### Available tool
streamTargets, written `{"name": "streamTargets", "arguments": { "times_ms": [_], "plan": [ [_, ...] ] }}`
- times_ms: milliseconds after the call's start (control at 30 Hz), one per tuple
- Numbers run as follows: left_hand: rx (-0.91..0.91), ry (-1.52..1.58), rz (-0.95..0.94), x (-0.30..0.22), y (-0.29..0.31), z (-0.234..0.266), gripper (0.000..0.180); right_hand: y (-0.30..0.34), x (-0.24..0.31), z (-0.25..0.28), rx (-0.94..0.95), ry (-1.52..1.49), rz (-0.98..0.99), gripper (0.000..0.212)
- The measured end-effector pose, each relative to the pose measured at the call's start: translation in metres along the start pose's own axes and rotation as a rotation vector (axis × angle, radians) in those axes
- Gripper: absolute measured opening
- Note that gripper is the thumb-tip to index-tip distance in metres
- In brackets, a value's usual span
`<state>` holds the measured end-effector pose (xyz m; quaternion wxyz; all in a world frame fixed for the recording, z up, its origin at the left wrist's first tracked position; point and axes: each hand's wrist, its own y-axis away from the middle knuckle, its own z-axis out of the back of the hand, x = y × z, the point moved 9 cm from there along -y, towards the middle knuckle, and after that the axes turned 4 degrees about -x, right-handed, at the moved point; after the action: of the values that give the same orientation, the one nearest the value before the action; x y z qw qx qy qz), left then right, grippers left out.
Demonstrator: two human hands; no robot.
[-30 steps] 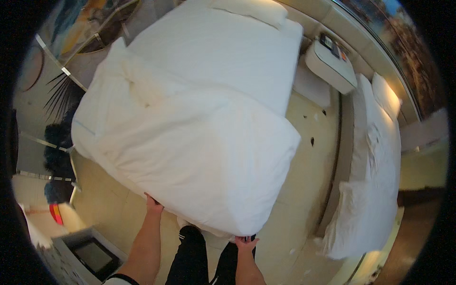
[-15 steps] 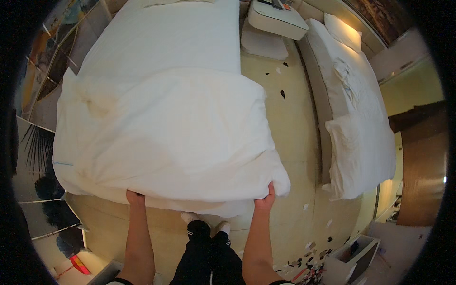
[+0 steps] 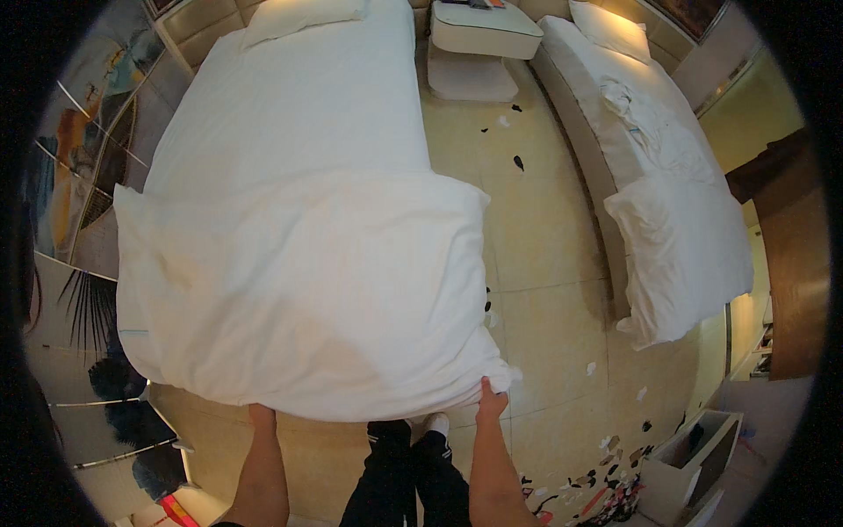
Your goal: The person spreads a white duvet over a bed, repeatedly lifts and repositions it to smooth the surface, and adjusts the edges. The person handles the duvet and pillows by hand without using tools.
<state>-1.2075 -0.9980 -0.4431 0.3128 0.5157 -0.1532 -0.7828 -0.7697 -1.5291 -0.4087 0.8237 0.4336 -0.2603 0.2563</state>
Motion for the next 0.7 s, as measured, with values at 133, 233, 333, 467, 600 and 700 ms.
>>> {"name": "streamTargets", "arguments": {
  "times_ms": [133,233,333,467,600,700],
  "plan": [
    [0.058,-0.543,-0.086,0.002,0.006,-0.020,0.028,0.048,0.074,0.000,-0.181,0.500,0.545,0.069],
    [0.192,-0.896,-0.274,-0.005,0.039,-0.043,0.028,0.150,0.108,-0.071,0.184,0.797,1.231,0.065],
    [0.431,-1.080,-0.501,-0.010,0.102,-0.064,0.028,0.206,0.067,-0.122,0.596,1.292,1.358,0.058],
    [0.658,-1.033,-0.738,-0.045,0.205,-0.046,0.029,0.196,0.062,-0.150,0.720,1.574,0.957,0.055],
    [0.698,-0.678,-0.802,-0.097,0.267,0.029,0.027,0.244,0.087,-0.173,0.943,1.310,1.114,0.047],
    [0.721,-0.607,-0.713,-0.110,0.236,0.097,0.028,0.305,0.088,-0.172,0.940,0.990,1.233,0.031]
  ]
}}
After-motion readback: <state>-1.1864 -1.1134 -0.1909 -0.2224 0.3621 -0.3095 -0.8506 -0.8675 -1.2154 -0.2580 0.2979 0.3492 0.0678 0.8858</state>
